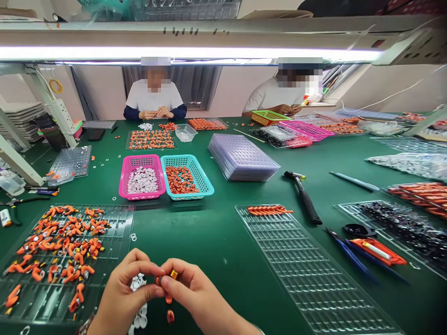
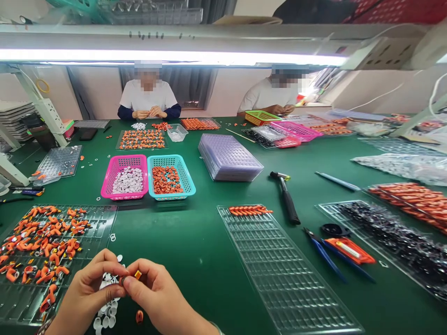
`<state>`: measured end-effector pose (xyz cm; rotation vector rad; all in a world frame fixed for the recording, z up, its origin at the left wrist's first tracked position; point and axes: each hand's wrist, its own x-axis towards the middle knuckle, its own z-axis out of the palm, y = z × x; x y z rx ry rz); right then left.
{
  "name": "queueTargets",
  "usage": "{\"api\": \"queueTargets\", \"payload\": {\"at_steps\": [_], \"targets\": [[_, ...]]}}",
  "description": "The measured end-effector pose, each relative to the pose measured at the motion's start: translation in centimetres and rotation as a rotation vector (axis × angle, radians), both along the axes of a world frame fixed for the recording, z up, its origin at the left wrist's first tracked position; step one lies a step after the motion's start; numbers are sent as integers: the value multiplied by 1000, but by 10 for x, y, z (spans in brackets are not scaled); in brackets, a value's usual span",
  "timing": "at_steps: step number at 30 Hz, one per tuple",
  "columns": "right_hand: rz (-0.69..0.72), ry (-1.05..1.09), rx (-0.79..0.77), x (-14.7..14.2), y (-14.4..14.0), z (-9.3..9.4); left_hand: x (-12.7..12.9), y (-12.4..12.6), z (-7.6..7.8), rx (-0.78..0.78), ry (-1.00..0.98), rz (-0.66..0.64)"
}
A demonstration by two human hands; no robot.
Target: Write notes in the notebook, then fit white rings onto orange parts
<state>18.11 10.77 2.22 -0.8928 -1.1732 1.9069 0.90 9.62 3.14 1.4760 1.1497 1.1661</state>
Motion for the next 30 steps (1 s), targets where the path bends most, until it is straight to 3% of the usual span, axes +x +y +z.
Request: {"api": "queueTargets", "payload": {"at_steps": [4, 8, 12, 19, 25, 30], "targets": [[-10, 7, -51, -4, -4, -5, 2, -3, -1, 150, 93, -8], [-96, -3, -74, -12, -7, -12, 5, -4, -5, 190, 106, -18], [-161, 66, -79, -13, -5, -15, 2, 0, -5, 105, 61, 19], [-19, 223, 12, 0, 3, -1, -9, 7, -1, -72, -148, 109], [-108, 150, 126, -5, 0, -3, -6, 3, 4, -140, -178, 109], [-175, -9, 257, -4, -15, 4, -2, -9, 17, -127, -241, 69]]}}
